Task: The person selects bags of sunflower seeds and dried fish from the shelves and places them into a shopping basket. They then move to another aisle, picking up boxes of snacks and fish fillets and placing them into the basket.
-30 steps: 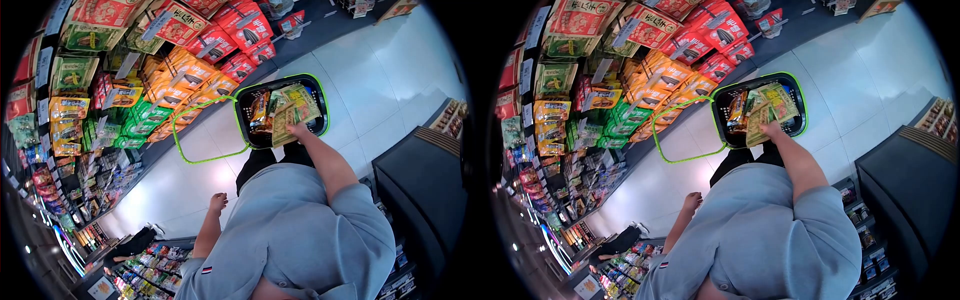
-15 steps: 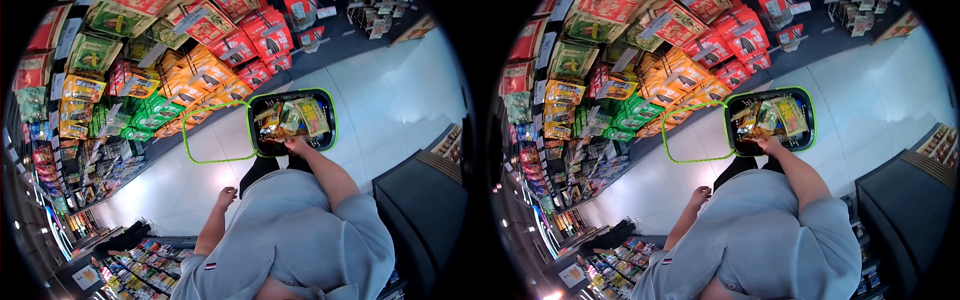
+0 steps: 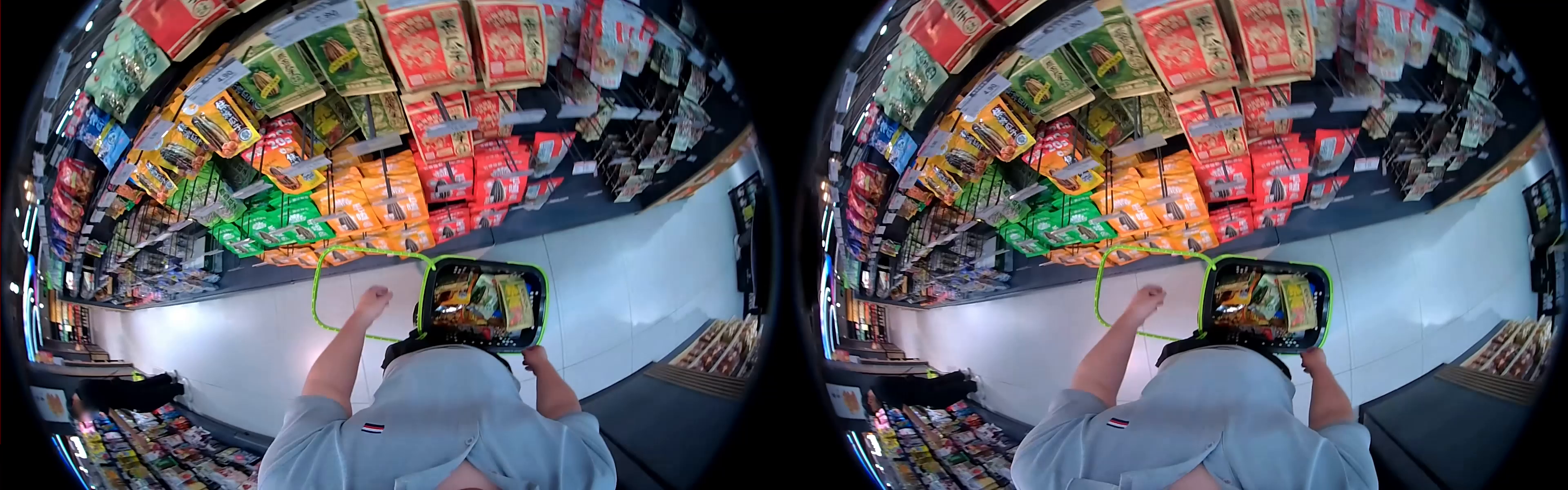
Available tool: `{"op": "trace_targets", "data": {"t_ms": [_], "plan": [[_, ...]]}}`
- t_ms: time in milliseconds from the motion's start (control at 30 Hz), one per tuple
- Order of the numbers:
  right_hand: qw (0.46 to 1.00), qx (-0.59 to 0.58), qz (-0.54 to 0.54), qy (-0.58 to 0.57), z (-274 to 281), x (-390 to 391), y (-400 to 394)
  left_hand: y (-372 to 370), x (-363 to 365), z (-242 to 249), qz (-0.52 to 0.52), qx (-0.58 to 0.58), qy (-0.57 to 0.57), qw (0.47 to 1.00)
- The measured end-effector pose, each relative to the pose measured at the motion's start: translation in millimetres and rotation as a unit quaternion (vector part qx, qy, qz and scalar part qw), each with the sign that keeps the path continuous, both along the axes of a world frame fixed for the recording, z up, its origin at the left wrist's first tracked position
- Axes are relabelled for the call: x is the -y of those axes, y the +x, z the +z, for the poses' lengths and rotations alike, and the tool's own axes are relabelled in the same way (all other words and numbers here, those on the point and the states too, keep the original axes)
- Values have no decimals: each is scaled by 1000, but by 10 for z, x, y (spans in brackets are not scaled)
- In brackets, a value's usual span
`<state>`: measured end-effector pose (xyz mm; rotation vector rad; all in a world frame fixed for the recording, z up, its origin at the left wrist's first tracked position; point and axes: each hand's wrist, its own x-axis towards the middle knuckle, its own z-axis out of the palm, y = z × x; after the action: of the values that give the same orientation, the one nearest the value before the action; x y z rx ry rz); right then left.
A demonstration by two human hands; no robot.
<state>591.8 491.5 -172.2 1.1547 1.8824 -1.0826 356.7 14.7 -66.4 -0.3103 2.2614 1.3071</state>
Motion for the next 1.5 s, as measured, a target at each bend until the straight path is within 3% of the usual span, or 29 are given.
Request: {"op": "trace_targets", "data": {"t_ms": [100,167,233,300,367,467,533,567,833,967,1033,1100,1167,1200,1300,1500], "plan": [[996,-39,-75,-9,217,233,-258,-778,-193,644,7,-168,61,984],[993,-84,-78,-9,446,408,-473,-985,-489,1871,-8,-168,242,956],[994,-98,-49,-15,450,475,-628,-1230,-498,2659,-80,-169,267,945],[988,-150,-37,-14,501,561,-716,-1670,-497,3008,-79,-223,287,928],[987,-157,-24,-4,565,610,-767,-2199,-621,3192,0,-348,315,883],[991,-136,-11,5,679,622,-749,-3090,-745,3138,83,-405,295,861],[995,-95,-23,8,794,620,-696,-3358,-806,3192,150,-506,25,849],[995,-86,-59,9,881,661,-650,-3377,-873,3213,172,-469,-10,866],[988,-37,-152,-2,865,526,-255,-3355,-1035,3397,237,-352,-44,904],[991,-41,-125,-14,897,485,-235,-3314,-990,3353,263,-339,-51,902],[991,-52,-122,-15,888,456,-246,-3329,-927,3293,222,-327,22,918],[990,-64,-122,-17,862,419,-254,-3345,-904,3188,228,-371,45,899],[990,-78,-112,-27,839,383,-275,-3400,-825,3066,159,-368,293,868],[990,-79,-111,-29,842,375,-287,-3320,-805,3121,153,-362,339,855],[991,-84,-102,-27,830,348,-252,-3002,-725,3303,110,-365,399,834],[995,-67,-64,-38,592,161,-107,-2223,-570,3758,81,-298,435,846]]}}
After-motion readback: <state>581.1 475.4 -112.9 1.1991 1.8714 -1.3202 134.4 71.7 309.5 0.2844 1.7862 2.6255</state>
